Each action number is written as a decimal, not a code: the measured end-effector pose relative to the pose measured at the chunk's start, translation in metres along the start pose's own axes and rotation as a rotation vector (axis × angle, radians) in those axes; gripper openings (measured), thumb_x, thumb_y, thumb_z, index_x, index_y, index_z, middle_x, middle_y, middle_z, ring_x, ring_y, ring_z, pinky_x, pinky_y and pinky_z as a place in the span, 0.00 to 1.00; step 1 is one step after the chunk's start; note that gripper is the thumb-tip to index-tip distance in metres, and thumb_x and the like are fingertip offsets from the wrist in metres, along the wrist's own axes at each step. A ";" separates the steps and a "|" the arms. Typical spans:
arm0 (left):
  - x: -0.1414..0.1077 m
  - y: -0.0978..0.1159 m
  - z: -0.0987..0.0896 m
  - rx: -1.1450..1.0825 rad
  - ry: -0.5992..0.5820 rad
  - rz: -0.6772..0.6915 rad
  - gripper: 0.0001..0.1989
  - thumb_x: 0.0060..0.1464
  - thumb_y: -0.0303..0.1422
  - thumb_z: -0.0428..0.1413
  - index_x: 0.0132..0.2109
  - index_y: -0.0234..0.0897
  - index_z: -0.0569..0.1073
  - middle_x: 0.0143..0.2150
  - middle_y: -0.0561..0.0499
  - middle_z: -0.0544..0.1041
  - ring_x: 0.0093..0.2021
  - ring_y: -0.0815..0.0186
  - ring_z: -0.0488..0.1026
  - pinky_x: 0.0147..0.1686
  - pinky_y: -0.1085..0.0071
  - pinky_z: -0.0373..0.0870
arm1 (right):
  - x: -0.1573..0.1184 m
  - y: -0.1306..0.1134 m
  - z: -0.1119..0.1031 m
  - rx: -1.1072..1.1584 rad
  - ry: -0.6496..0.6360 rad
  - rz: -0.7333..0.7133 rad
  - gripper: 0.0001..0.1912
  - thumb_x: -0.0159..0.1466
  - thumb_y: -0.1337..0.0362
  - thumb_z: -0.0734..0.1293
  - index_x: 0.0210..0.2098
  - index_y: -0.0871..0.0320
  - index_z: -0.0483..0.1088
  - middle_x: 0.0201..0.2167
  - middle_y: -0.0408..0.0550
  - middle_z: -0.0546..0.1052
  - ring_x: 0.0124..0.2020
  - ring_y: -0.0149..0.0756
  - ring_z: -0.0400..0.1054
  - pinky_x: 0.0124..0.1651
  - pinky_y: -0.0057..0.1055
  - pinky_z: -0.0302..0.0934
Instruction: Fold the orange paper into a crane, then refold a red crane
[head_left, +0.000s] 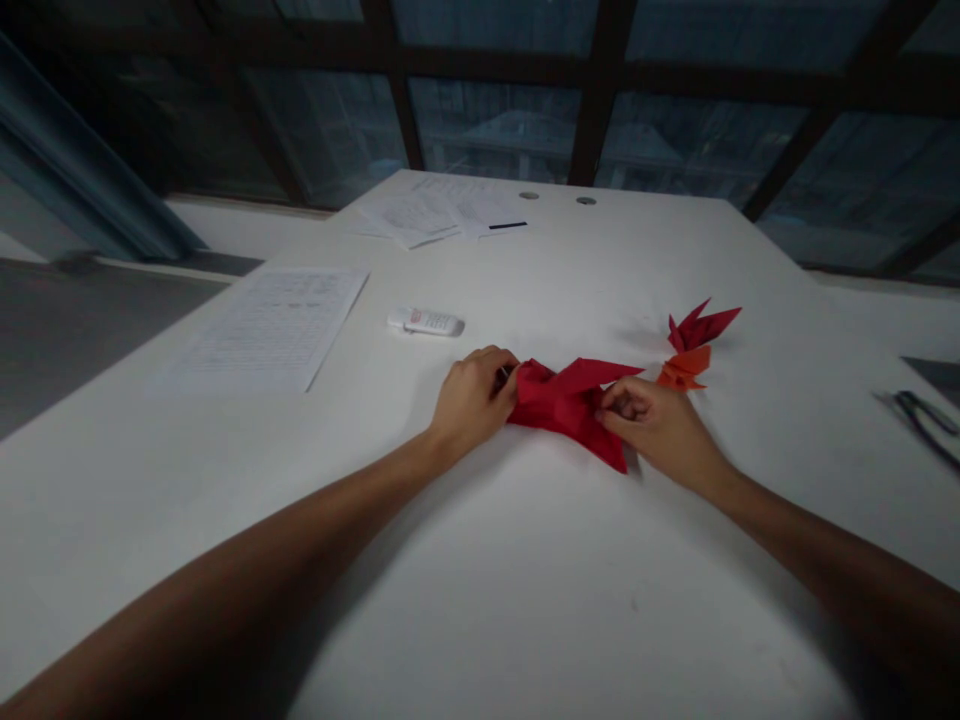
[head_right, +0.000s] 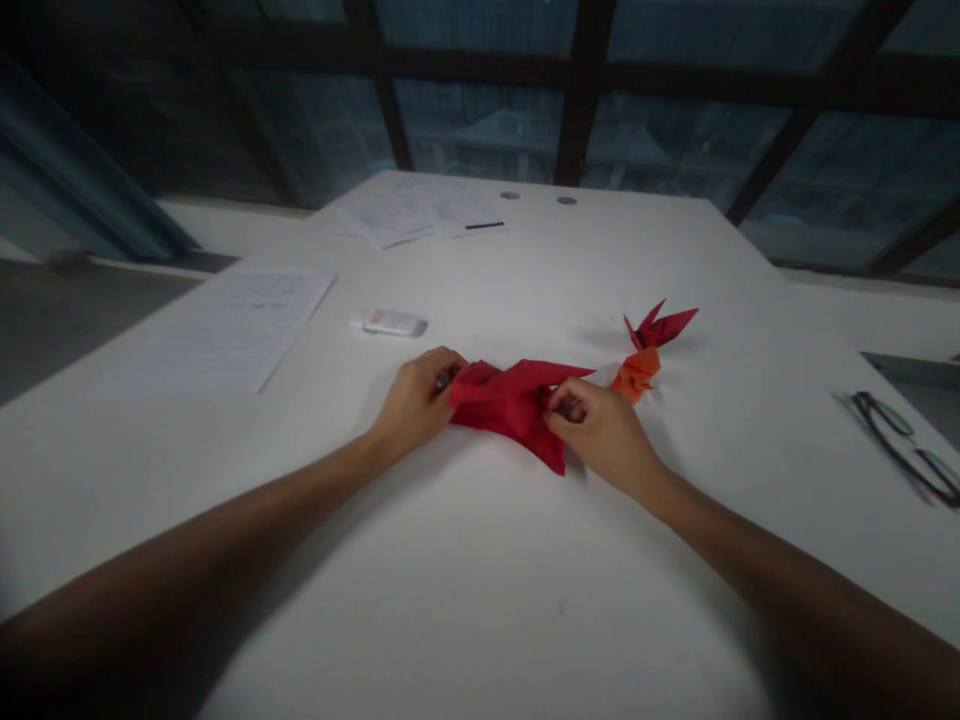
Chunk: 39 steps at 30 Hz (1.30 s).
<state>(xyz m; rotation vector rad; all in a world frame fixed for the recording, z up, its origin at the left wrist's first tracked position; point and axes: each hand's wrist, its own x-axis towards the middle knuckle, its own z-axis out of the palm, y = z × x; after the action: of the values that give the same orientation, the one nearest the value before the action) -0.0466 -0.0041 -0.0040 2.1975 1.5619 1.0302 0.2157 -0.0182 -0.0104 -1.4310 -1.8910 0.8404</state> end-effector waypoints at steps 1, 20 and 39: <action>0.001 -0.002 0.000 0.020 0.001 -0.024 0.12 0.65 0.34 0.51 0.37 0.36 0.77 0.36 0.47 0.79 0.34 0.64 0.73 0.36 0.68 0.66 | 0.001 0.001 0.000 0.022 0.017 0.015 0.05 0.60 0.61 0.71 0.32 0.54 0.71 0.23 0.40 0.73 0.23 0.32 0.65 0.26 0.29 0.54; 0.002 -0.005 -0.009 0.149 -0.098 -0.160 0.11 0.58 0.34 0.52 0.40 0.39 0.78 0.40 0.46 0.82 0.40 0.56 0.78 0.37 0.65 0.68 | 0.003 0.006 0.001 0.032 0.145 -0.123 0.06 0.63 0.67 0.66 0.37 0.55 0.76 0.35 0.46 0.76 0.34 0.37 0.72 0.36 0.34 0.65; -0.014 0.034 -0.003 0.283 0.050 0.447 0.18 0.63 0.37 0.58 0.59 0.45 0.73 0.59 0.45 0.77 0.56 0.53 0.71 0.55 0.55 0.61 | -0.014 -0.017 0.008 -0.285 -0.069 -0.323 0.12 0.59 0.76 0.62 0.38 0.54 0.69 0.34 0.45 0.74 0.33 0.37 0.67 0.38 0.34 0.60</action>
<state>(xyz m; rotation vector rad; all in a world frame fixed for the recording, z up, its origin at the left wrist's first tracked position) -0.0270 -0.0309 0.0118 2.8250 1.3324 1.0339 0.2027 -0.0361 -0.0037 -1.2148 -2.2877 0.4855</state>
